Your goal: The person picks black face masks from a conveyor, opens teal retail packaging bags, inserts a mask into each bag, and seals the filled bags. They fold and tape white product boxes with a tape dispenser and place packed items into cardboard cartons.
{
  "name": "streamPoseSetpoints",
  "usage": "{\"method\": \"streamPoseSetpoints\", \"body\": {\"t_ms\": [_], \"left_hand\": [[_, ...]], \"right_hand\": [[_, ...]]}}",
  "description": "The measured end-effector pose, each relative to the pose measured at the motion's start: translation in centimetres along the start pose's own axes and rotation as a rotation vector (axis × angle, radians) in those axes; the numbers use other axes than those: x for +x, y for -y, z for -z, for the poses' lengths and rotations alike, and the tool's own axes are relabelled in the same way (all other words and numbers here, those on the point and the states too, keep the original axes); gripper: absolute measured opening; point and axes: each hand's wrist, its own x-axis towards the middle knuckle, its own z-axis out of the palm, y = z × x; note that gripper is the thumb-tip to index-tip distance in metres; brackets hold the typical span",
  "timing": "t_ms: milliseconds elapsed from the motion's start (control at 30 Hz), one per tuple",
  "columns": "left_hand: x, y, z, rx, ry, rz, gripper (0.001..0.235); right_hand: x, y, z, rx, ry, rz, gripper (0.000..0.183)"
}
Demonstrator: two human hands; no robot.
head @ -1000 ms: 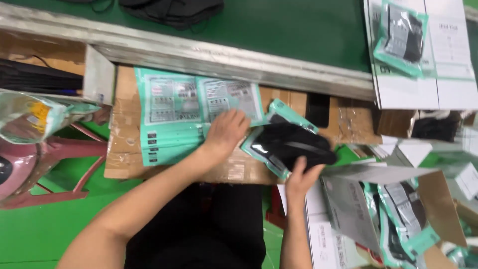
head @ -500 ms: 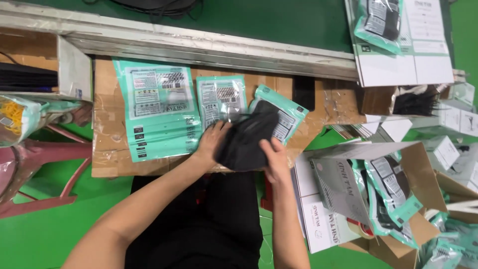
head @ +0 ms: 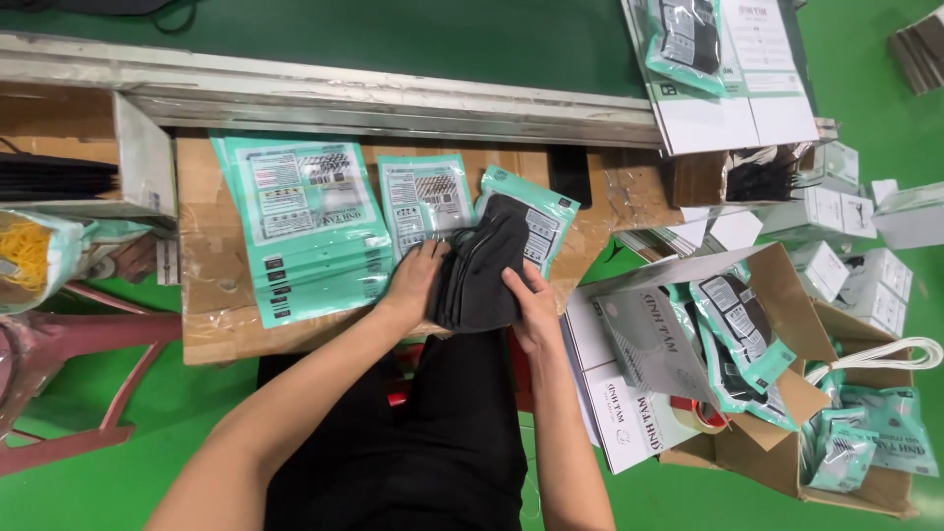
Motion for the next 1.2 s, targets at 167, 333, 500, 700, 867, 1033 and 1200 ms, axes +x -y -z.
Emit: {"method": "streamPoseSetpoints", "body": {"t_ms": [167,333,500,700,867,1033,1200], "left_hand": [[-1.2,-0.9,1.5,-0.258,-0.111,-0.072,0.038],[-4.1,0.0,-1.2,-0.154,0.025,-0.071,0.032],[-3.0,0.3,-2.6,-0.377,0.051,0.058,0.052],[-1.5,-1.1,4.8,-0.188,-0.314,-0.248,0.037],[-1.9,-2.9,6.6,-0.274,-0.318,-0.097,0.028],[0.1,-3.1,13.1,-0.489,-0.49,-0.084,0.009],[-1.0,-5.5,15.3,-0.424,-0.483,-0.192,0.017]], "right_hand": [[-0.3,-2.0,1.9,-0.018,-0.053,-0.038,0.041],[-1.0,-1.0,1.4,0.125,-0.096,-0.046,0.043],[-1.6,-1.6,1.3,0.09,-0.121,-0.053,0.041],[-2.8,-2.7,0.6,-0.065,-0.115,0.062,0.036],[-4.0,-1.3,0.8,-0.025,-0.2,0.004,0.031],[-6.8,1.2,-3.2,-0.796,-0.255,0.311,0.018],[-6.4,3.0,-5.7,-1.031,-0.429,0.677,0.028]]}}
